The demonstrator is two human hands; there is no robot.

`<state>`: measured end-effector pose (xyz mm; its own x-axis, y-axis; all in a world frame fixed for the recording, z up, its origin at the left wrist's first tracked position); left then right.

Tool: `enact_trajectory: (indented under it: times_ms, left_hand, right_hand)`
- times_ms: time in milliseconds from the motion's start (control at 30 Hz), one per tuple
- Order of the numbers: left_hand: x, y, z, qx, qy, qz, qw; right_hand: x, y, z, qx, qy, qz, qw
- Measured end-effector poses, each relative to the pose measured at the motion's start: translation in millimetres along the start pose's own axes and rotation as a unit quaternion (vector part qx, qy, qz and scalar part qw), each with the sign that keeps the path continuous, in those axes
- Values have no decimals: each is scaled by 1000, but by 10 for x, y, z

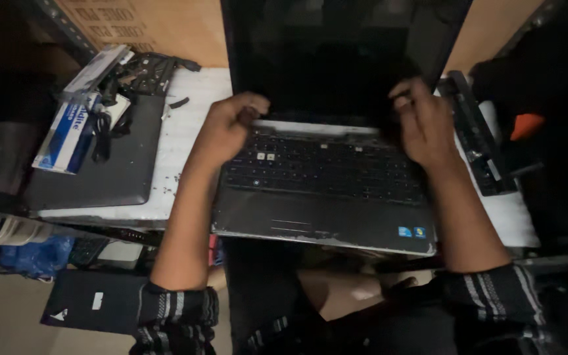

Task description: The person uses a screwdriver to remove screws from a laptop, then detaches the keyboard and internal components. The person handles the keyboard, ribbon cable, and hard drive, placing them aside on the workbench.

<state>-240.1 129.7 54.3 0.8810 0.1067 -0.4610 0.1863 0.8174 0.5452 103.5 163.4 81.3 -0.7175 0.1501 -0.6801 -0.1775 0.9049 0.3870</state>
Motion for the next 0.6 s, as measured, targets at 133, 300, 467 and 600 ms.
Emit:
enact_trajectory:
  times_ms: [133,300,467,600]
  left_hand:
    - [-122,127,-259,-9,-134,56,989]
    - [49,119,-446,-77,-140,100,982]
    - [164,41,-307,23,21,6,999]
    - [148,46,-149,102,52,0,993]
  right_hand:
    - [-72,109,-325,-171,111,53,978]
    - [246,219,-491,-82,244,12,966]
    - [376,161,-365,-157,89,69,981]
    - [417,180,-184,-103,274,8,956]
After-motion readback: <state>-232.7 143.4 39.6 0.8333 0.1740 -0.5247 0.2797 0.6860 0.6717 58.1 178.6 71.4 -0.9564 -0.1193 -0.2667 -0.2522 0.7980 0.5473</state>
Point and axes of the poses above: each hand's wrist, its own y-axis towards the middle knuckle, its own x-axis out of the palm, z = x × y, the point moved 3 cm from there along y, towards the middle knuckle, and after that the axes turned 12 degrees about x, right-handed, at the moved point
